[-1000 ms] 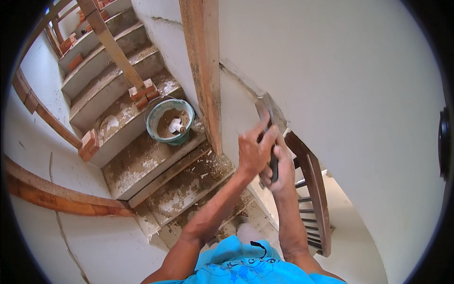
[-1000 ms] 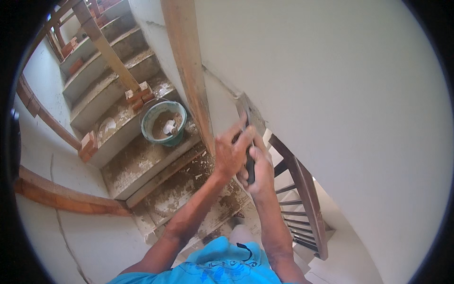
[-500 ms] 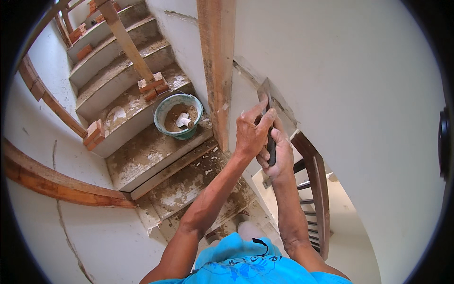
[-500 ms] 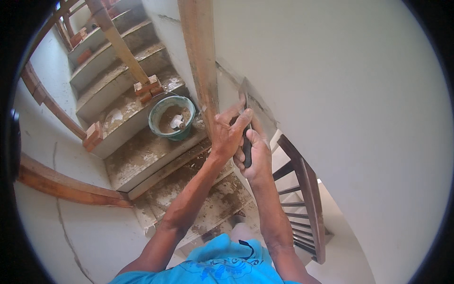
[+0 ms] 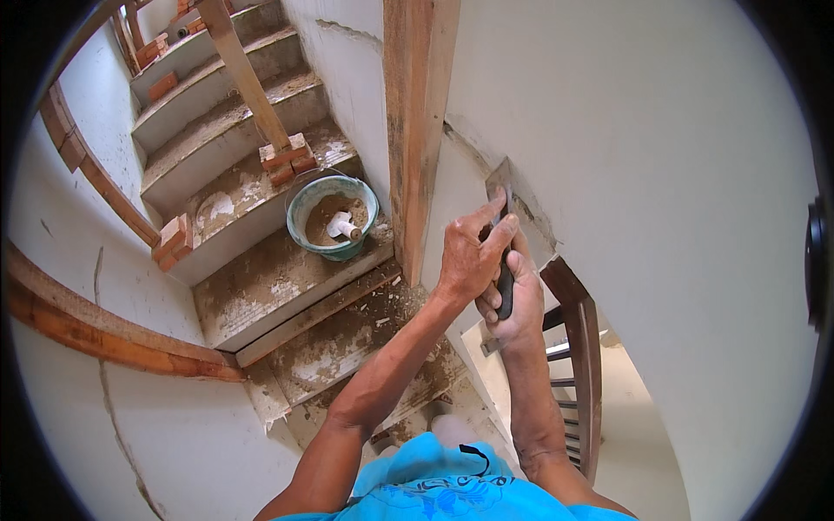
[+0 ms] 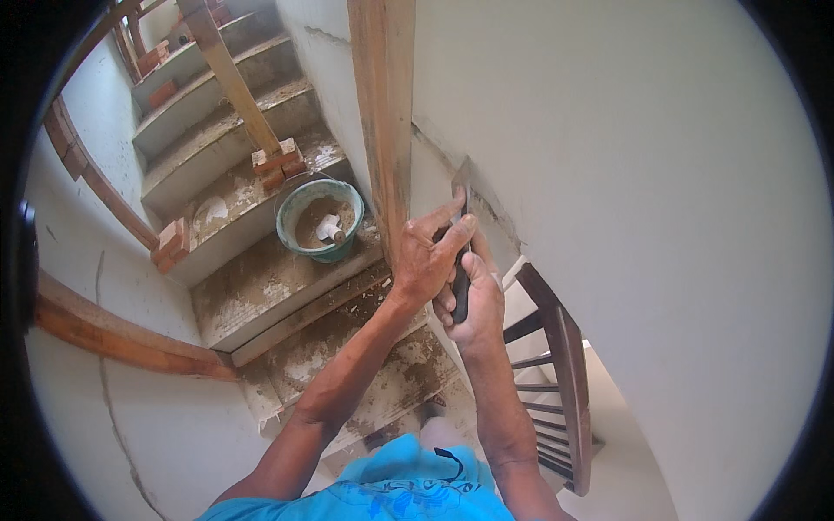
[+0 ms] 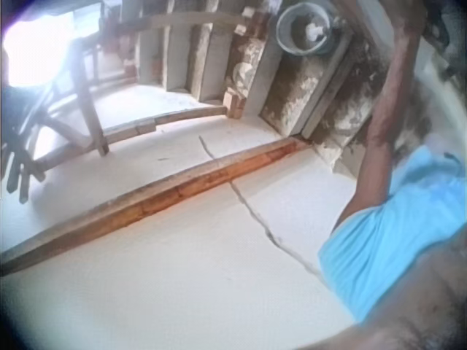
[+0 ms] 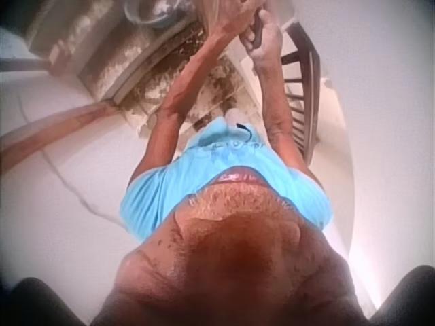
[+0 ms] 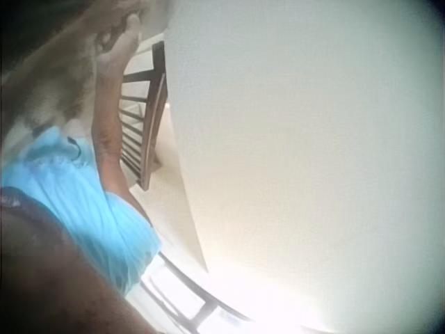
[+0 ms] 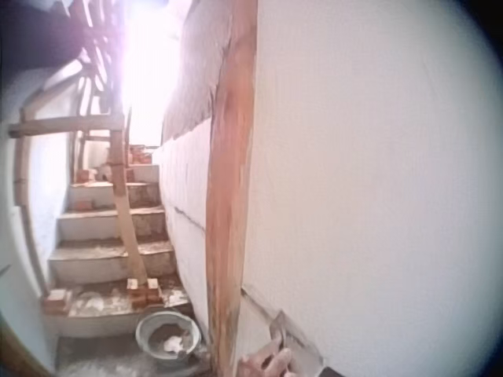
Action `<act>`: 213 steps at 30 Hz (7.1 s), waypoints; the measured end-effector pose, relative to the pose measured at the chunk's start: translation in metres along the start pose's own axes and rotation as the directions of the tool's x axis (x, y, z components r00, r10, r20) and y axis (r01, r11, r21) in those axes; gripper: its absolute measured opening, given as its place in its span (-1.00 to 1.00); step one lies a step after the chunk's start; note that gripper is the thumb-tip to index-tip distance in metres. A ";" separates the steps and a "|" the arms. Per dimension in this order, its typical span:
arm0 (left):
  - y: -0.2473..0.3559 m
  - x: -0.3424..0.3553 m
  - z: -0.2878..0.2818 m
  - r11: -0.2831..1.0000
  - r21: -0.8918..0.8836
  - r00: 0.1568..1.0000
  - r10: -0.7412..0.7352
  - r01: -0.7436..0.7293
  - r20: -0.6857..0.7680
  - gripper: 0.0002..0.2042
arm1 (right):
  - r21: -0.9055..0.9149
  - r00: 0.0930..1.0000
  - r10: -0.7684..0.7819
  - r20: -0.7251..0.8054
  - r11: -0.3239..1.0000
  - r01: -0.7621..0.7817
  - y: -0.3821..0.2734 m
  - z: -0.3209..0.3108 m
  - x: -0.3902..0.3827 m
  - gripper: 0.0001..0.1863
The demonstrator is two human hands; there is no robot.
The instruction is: The person uses a putty knife to scrape old material and apply filler to a gap between a wooden beam and a wall next to a staircase.
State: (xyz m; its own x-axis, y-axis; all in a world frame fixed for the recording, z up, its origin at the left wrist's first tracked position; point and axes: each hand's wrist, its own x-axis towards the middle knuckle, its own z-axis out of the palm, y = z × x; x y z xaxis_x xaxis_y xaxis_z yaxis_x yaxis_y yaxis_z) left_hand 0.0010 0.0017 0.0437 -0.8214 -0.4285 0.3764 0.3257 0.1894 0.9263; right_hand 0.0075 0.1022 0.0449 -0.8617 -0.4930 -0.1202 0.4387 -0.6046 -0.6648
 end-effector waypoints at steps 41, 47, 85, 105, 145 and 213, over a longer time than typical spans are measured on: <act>-0.008 0.062 -0.025 0.985 0.161 0.995 0.078 -0.066 -0.069 -0.51 | 0.038 0.989 0.131 0.070 0.990 -0.134 -0.003 0.022 0.064 -0.77; -0.014 0.050 -0.030 0.972 0.175 0.980 0.174 -0.156 -0.095 -0.49 | -0.003 0.990 0.109 0.085 0.994 -0.109 0.006 0.024 0.053 -0.74; -0.004 0.087 -0.054 0.902 0.340 0.963 0.265 -0.265 0.049 -0.49 | 0.071 0.977 0.190 0.097 0.978 -0.197 0.008 0.032 0.108 -0.89; -0.008 0.043 -0.035 0.995 0.084 0.999 0.048 -0.048 0.002 -0.55 | 0.026 1.000 0.023 -0.001 0.999 -0.023 0.017 0.034 0.041 -0.69; -0.014 0.093 -0.055 0.982 0.182 0.999 0.048 -0.045 -0.007 -0.52 | 0.009 0.979 0.192 0.065 0.981 -0.193 0.011 0.036 0.117 -0.83; -0.190 -0.368 -0.171 0.662 0.452 0.761 -0.646 0.598 -0.059 -0.64 | -0.382 0.999 -0.044 0.013 0.923 0.045 -0.002 -0.086 -0.121 -0.21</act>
State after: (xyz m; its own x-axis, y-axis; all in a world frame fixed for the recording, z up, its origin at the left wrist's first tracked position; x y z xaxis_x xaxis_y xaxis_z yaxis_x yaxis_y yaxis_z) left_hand 0.3214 -0.0273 -0.2677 -0.8079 -0.5004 -0.3114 -0.4868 0.2686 0.8312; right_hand 0.0890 0.2172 -0.0029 -0.8766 -0.4741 -0.0818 0.2688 -0.3417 -0.9005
